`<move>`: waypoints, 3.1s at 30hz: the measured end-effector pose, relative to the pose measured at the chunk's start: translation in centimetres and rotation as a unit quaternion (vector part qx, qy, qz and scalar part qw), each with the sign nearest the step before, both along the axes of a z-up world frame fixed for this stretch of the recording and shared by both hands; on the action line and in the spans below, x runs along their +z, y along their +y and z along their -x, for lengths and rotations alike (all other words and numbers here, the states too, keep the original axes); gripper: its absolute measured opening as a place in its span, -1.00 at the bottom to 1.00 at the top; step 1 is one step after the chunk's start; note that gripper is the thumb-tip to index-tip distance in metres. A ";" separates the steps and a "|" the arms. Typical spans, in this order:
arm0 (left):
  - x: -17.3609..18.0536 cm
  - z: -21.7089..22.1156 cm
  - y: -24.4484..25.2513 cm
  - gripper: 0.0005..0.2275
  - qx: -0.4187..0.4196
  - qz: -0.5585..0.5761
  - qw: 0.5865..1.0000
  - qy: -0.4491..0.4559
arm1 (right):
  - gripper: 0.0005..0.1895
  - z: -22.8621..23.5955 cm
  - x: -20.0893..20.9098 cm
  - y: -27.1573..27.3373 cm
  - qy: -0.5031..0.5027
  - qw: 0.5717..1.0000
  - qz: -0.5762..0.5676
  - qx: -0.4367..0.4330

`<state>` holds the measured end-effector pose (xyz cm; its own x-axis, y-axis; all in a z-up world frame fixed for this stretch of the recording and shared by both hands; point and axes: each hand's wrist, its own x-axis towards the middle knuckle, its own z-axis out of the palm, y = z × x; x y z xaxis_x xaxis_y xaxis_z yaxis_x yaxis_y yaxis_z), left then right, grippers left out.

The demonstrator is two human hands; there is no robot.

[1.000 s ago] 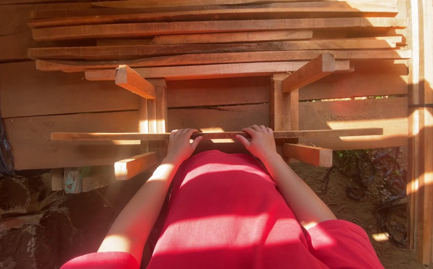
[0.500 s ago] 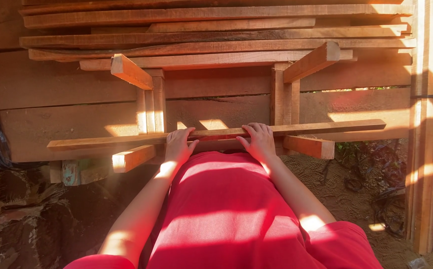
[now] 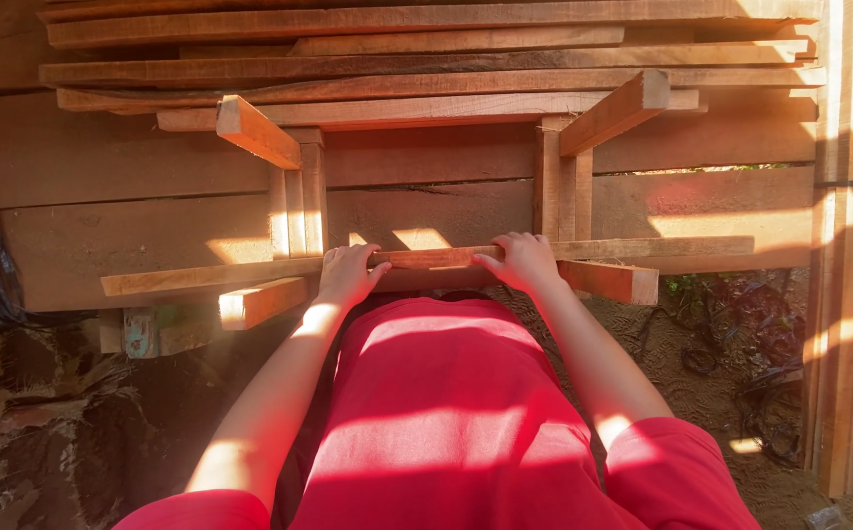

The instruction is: Stacking thin wooden planks from a pile onto a wooden rack for storage or drying.

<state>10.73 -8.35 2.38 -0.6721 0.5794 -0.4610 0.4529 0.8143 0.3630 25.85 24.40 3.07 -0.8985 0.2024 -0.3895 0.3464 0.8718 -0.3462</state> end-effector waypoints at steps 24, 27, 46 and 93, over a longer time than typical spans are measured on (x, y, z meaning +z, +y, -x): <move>-1.3 -1.2 -0.3 -0.59 -0.016 -0.017 0.998 0.050 | -0.41 -1.4 -1.0 -1.7 0.209 0.975 -0.071 0.035; 1.7 -1.2 0.1 -0.58 -0.016 -0.008 1.000 0.010 | -0.50 -1.7 0.0 -1.3 0.160 0.986 -0.040 0.040; 1.4 2.5 3.0 -0.63 0.064 0.077 0.992 -0.071 | -0.53 2.8 3.2 -0.4 -0.041 0.992 0.076 -0.091; 2.2 28.3 14.6 -0.33 0.004 0.004 0.996 0.085 | -0.25 28.7 1.5 11.1 0.165 0.979 -0.116 0.013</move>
